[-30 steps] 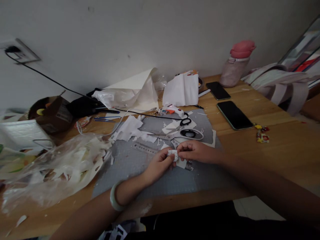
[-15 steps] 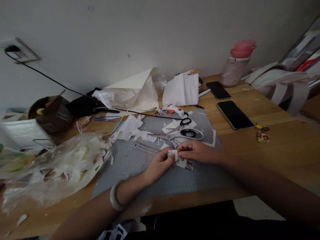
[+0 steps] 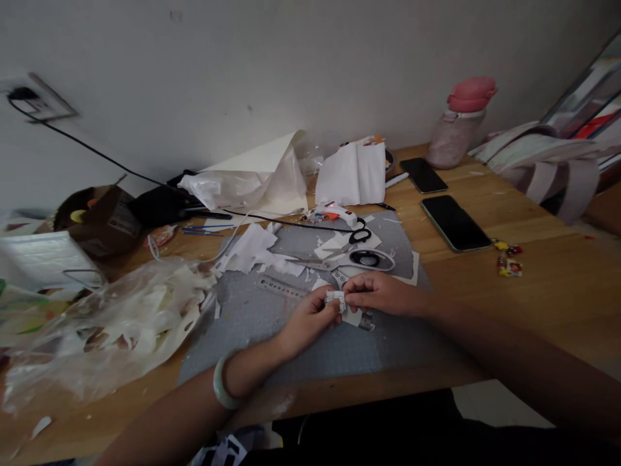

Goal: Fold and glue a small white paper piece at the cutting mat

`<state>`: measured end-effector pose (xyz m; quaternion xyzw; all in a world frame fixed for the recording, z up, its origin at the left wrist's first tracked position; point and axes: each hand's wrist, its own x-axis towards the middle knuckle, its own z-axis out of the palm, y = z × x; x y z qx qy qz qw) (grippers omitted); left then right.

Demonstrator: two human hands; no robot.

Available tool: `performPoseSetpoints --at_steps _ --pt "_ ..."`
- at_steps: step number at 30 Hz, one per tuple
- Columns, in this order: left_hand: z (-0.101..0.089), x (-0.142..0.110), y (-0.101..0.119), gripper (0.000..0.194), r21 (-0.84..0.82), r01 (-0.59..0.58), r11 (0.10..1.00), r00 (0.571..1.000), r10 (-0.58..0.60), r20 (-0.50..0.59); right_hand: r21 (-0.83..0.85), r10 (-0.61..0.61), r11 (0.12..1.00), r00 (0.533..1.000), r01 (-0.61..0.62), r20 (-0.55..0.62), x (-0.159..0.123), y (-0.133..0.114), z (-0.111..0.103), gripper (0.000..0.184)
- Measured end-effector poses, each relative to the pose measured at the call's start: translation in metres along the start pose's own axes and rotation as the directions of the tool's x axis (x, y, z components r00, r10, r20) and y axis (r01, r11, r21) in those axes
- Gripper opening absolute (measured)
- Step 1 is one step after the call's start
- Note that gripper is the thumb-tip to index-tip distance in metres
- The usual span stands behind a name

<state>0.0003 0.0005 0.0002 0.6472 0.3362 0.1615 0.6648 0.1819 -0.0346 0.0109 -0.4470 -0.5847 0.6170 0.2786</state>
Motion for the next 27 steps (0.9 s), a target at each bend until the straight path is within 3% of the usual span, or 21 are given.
performPoseSetpoints --at_steps 11,27 --pt "0.0003 0.0004 -0.0001 0.025 0.017 -0.030 0.999 0.999 0.030 0.018 -0.056 -0.013 0.998 1.000 0.012 -0.020 -0.0014 -0.0032 0.0045 0.013" --pt "-0.0002 0.0000 -0.0044 0.026 -0.072 0.028 0.997 1.000 -0.028 0.005 -0.023 -0.003 1.000 1.000 0.003 0.009 0.0006 -0.0019 0.0004 0.020"
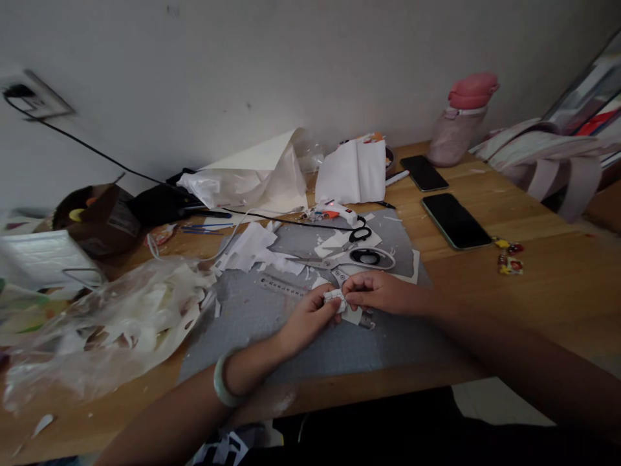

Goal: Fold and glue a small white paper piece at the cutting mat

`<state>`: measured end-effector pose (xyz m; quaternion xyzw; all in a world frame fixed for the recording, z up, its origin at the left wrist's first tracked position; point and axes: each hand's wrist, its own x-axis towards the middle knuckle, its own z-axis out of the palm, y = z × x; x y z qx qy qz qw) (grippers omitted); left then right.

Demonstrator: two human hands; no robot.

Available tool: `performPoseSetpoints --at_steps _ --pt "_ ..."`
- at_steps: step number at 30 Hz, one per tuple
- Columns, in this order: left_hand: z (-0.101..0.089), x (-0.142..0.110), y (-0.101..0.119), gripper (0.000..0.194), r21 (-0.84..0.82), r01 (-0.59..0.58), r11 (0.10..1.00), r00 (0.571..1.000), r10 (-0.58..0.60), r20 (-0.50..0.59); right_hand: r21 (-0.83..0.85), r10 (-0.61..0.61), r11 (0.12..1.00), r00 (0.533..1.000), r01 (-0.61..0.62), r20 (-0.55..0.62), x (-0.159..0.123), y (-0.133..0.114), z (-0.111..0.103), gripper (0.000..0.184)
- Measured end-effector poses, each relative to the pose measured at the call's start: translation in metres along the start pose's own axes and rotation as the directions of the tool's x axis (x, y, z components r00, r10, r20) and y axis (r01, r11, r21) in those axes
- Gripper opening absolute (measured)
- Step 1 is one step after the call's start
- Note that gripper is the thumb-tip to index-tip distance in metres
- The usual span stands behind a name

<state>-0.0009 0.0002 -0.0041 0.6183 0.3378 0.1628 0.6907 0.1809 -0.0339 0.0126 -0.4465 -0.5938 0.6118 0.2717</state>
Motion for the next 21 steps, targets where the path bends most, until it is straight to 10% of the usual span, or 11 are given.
performPoseSetpoints --at_steps 21 --pt "-0.0004 0.0003 -0.0008 0.028 0.029 -0.017 0.999 1.000 0.017 0.008 0.028 -0.015 0.999 1.000 0.015 -0.002 -0.0003 0.0005 -0.0011 0.012"
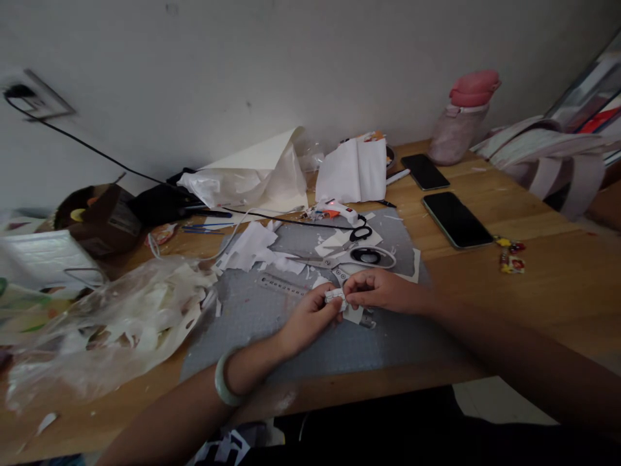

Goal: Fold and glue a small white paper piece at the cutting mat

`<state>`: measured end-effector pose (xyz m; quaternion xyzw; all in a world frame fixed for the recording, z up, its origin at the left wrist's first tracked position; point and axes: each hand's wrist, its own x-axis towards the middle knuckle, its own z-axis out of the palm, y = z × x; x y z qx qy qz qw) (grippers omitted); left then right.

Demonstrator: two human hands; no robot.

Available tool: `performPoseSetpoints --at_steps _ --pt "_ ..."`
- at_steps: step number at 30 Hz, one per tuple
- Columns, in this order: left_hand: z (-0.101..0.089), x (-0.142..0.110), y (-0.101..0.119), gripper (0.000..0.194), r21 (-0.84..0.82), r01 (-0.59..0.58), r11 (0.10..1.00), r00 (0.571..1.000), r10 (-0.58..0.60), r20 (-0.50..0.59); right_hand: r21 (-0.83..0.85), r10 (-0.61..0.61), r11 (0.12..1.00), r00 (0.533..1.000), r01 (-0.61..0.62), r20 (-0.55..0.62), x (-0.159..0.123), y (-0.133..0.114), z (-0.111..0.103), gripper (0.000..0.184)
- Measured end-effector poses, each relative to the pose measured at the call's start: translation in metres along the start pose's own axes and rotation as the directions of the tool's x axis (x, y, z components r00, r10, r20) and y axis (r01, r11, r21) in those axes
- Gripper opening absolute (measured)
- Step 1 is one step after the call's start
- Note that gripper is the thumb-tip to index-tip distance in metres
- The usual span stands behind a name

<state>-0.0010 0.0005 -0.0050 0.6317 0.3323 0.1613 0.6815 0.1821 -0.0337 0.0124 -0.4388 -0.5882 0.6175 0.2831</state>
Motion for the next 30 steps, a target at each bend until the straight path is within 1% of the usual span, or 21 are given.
performPoseSetpoints --at_steps 5,11,19,23,26,30 --pt "0.0006 -0.0005 0.0027 0.027 0.017 -0.011 1.000 1.000 0.011 -0.004 -0.006 -0.004 1.000 1.000 0.004 -0.001 -0.0004 -0.0008 0.0006 0.013" --pt "0.0011 -0.0011 0.0037 0.026 0.060 -0.012 0.998 1.000 0.013 -0.016 -0.008 0.024 1.000 1.000 -0.024 -0.002 -0.0007 -0.0018 0.0020 0.013" --pt "0.0016 -0.0016 -0.0002 0.019 0.233 -0.100 0.967 0.990 0.121 -0.077 -0.012 0.050 0.999 0.998 -0.051 -0.022 0.0001 -0.0023 0.0050 0.008" --pt "0.0015 -0.0023 0.0012 0.016 0.307 -0.138 0.942 0.985 0.162 -0.055 -0.003 0.052 0.999 0.998 -0.052 -0.020 0.0000 -0.0006 0.0056 0.007" --pt "0.0012 -0.0022 0.0019 0.018 0.283 -0.139 0.949 0.988 0.152 -0.024 0.000 0.040 0.999 0.999 -0.040 -0.016 0.0004 0.0010 0.0059 0.006" --pt "0.0005 -0.0011 0.0026 0.022 0.150 -0.085 0.985 0.996 0.084 0.014 -0.005 0.013 1.000 1.000 -0.013 -0.018 0.0002 0.0003 0.0054 0.005"
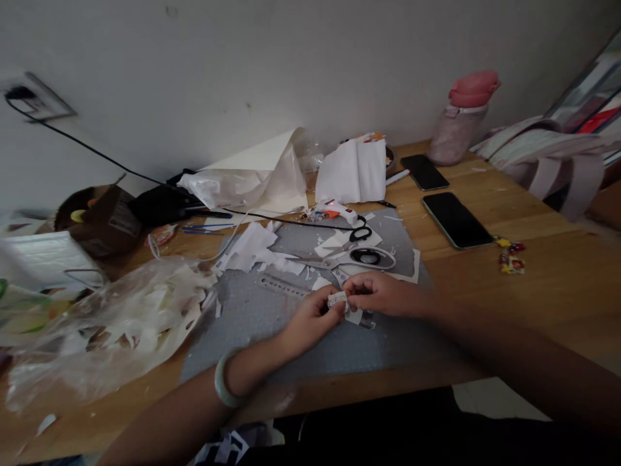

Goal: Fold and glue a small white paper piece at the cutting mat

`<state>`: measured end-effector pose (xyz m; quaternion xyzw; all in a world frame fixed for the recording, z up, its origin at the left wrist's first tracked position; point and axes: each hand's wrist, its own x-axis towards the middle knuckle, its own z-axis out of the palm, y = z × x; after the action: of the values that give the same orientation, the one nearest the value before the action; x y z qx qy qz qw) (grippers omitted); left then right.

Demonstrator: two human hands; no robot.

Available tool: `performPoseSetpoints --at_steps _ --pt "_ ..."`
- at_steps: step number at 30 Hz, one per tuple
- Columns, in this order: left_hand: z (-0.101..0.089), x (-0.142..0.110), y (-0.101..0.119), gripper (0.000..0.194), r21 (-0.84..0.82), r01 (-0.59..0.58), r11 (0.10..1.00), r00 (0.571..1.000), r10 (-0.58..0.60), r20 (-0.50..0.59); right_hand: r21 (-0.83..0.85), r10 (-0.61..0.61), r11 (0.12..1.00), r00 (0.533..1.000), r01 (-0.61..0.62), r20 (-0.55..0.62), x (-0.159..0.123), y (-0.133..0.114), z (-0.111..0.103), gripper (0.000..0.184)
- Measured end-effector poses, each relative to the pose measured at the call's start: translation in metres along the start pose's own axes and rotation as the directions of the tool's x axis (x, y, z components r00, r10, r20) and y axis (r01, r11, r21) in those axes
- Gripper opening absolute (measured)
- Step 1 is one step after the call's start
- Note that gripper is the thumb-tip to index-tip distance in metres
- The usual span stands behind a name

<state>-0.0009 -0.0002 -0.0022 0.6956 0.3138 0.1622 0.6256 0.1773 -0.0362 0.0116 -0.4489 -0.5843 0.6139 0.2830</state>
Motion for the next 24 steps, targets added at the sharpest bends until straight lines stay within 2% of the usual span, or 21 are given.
performPoseSetpoints --at_steps 8,24 --pt "-0.0012 0.0030 0.0001 0.024 -0.139 0.059 0.989 0.998 -0.062 -0.020 -0.004 0.025 1.000 1.000 -0.025 0.003 0.0013 0.0001 -0.0035 0.013" --pt "-0.0007 0.0018 0.0012 0.025 -0.132 0.020 0.991 0.999 -0.026 -0.039 0.006 0.034 0.999 0.999 -0.034 0.012 0.0028 0.0042 -0.0042 0.009"
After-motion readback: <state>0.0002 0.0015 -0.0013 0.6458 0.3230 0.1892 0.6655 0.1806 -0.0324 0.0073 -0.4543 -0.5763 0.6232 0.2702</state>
